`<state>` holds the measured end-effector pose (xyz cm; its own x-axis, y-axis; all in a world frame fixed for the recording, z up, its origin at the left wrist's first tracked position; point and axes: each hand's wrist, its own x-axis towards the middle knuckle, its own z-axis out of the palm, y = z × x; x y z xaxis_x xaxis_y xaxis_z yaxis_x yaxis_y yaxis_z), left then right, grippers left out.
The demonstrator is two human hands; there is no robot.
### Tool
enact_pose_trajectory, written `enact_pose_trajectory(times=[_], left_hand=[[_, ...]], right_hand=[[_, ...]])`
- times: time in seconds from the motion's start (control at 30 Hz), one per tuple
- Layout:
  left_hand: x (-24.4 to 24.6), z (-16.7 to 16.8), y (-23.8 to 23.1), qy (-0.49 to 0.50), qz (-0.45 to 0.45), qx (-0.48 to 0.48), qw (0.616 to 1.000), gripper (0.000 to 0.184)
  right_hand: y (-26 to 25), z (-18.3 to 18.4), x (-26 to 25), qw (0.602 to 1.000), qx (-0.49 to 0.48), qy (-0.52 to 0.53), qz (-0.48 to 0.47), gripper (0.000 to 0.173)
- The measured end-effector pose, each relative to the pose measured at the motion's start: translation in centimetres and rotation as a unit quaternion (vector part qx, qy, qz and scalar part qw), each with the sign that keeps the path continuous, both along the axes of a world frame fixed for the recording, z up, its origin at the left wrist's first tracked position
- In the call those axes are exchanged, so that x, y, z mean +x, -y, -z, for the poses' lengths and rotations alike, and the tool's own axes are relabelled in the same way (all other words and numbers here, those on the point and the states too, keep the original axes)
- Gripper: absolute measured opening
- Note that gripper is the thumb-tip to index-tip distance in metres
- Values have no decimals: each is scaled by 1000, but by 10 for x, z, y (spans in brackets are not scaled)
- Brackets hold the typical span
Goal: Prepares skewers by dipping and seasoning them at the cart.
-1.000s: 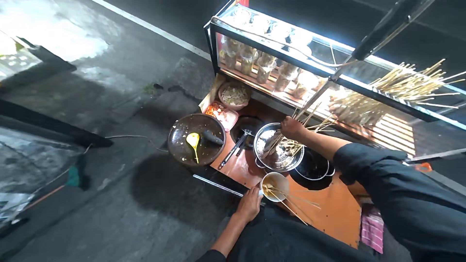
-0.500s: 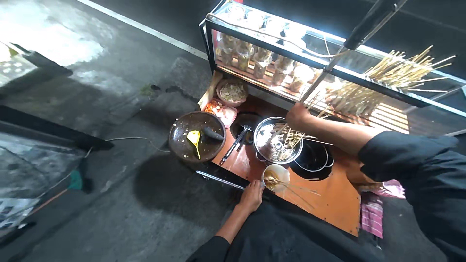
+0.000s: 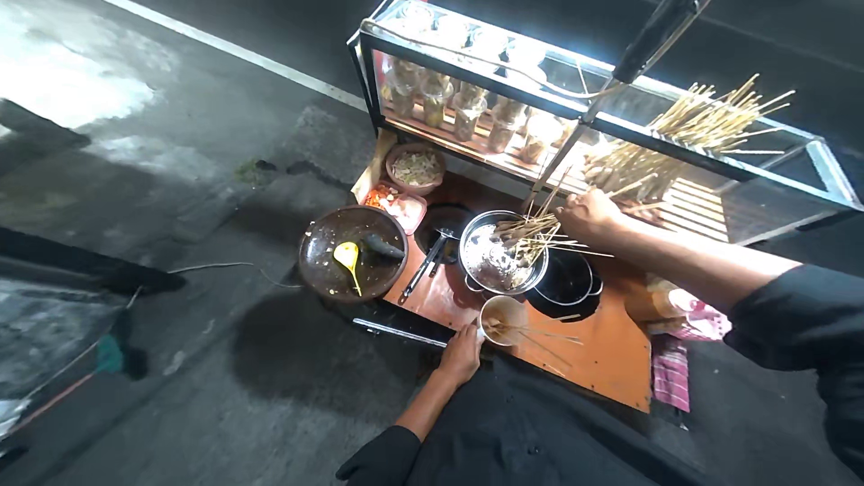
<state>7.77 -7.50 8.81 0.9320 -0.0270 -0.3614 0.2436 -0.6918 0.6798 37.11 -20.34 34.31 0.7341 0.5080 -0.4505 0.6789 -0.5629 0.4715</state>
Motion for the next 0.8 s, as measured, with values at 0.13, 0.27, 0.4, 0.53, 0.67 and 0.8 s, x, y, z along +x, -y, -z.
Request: enact_pose_trajectory(times=[0.13,0.27,0.4,0.53,0.67,0.8], left_hand=[[1,-1,-1,-6,5,-2,1000,47],[4,1,-3,-2,18,10,1000,49],[7,2,-4,-3,23,16,1000,47],[9,0,-6,8,15,8,1000,47],[10,1,-8,10,21,2,1000,47],[10,1,-9,9,26,1,1000,47]], right_hand=[[34,-7,-9,999,2,-2,45,19],[62,-9,-7,990,16,-58,126,25],[87,-17,-9,985,34,-66,157,25],[112,-41,-15,978,89,-103,160,19],[140,-55,-25,951,209,-124,191,11],[160,-50,-42,851,350,-238,311,15]])
